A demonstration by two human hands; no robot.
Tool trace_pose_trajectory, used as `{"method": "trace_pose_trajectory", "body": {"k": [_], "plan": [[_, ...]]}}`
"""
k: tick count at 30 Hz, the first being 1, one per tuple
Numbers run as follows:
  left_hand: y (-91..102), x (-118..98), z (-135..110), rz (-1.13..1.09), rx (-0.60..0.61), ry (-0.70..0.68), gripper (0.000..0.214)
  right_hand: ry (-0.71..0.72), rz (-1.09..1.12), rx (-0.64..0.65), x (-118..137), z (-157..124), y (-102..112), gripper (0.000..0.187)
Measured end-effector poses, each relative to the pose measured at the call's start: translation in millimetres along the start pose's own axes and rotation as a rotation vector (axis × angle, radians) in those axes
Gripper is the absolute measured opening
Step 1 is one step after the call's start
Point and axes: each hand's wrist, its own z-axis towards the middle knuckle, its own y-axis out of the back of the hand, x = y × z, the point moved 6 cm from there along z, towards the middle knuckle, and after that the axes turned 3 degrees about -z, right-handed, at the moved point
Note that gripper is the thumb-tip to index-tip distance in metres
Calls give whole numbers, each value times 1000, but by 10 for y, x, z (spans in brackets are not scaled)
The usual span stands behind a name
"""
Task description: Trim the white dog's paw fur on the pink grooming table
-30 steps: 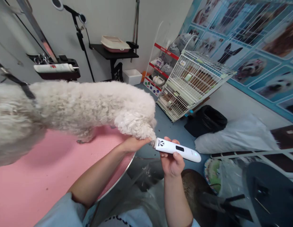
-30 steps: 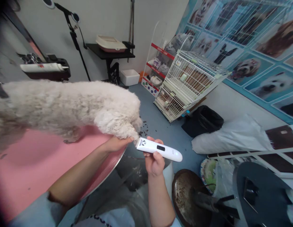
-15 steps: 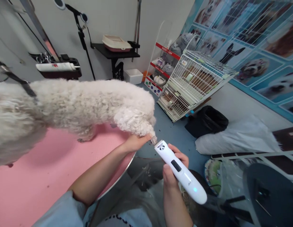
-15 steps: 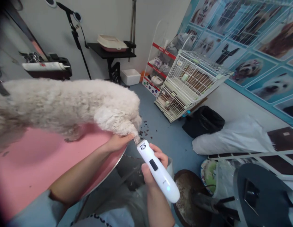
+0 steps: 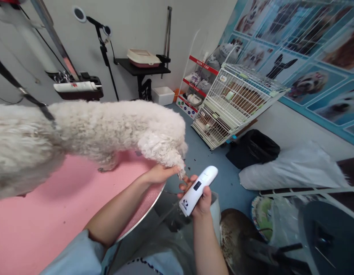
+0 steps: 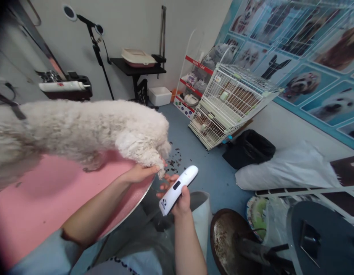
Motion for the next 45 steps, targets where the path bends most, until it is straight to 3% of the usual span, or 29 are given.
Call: {"method": "trace_pose_trajectory", "body": {"k": [3,6,9,13,16,19,21,26,31,34,37,42,45], "plan": [[-14,10,-105,41,95,23,32,-179,152,148,-244,85,-127,63],[-16,101,-246,-8,88,138,34,-112,227,147,-415,182,-227,49],[3,142,-340,-204,-42,224,31,98,45,68,-498,228,-230,42],[22,35,-330,-549,-307,145,28,216,-198,59,-574,195,-140,36],[19,-27,-302,-664,-466,80,27,304,-288,18,-511,146,-13,35],[23,-49,-291,-694,-536,36,26,439,-182,-199,-336,53,170,32],[31,-37,-292,-678,-547,48,24,448,-68,-302,-264,-11,234,32],[58,-4,-284,-622,-585,59,18,372,-58,-221,-223,-79,74,44],[80,17,-277,-585,-675,32,10,473,-242,-169,-140,-146,-96,42],[97,29,-273,-555,-668,27,10,553,-361,-109,-68,-183,-181,42],[96,59,-275,-540,-618,72,12,514,-325,-87,-106,-151,-162,43],[93,34,-291,-589,-543,11,13,361,11,-268,-258,-3,63,36],[111,40,-300,-608,-513,-3,15,217,101,-260,-331,88,40,36]]}}
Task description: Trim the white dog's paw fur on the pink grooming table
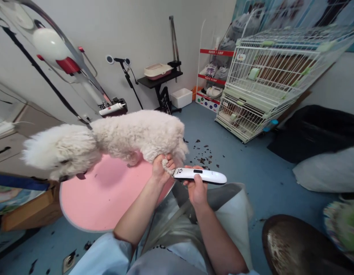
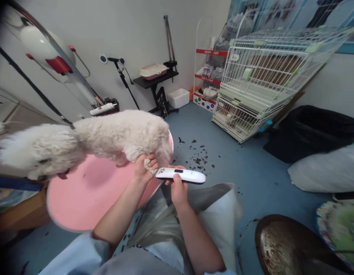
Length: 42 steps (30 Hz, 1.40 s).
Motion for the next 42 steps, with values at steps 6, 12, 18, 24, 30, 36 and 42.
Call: {"method": "trace_pose_trajectory", "body": {"k": [6,12,18,24,30,36,42], "plan": [[35,-8,26,17,24,13,17,-102,42,-33,-75,-11,-68,39],[10,3,37,48,-8,1,17,22,-51,-16,-97,-40,7,36],[25,-5,74,60,-6,-15,14,77,-168,65,-107,-41,35,35],[70,7,123,13,17,-43,9,8,7,18,-155,-62,-61,36],[152,-35,115,-70,-74,-104,9,7,150,-125,-132,-22,83,37],[142,-86,138,-107,-76,-94,9,-47,98,44,-198,-38,54,37],[329,65,205,-123,-182,-80,10,-170,143,151,-246,-25,-4,40]]}}
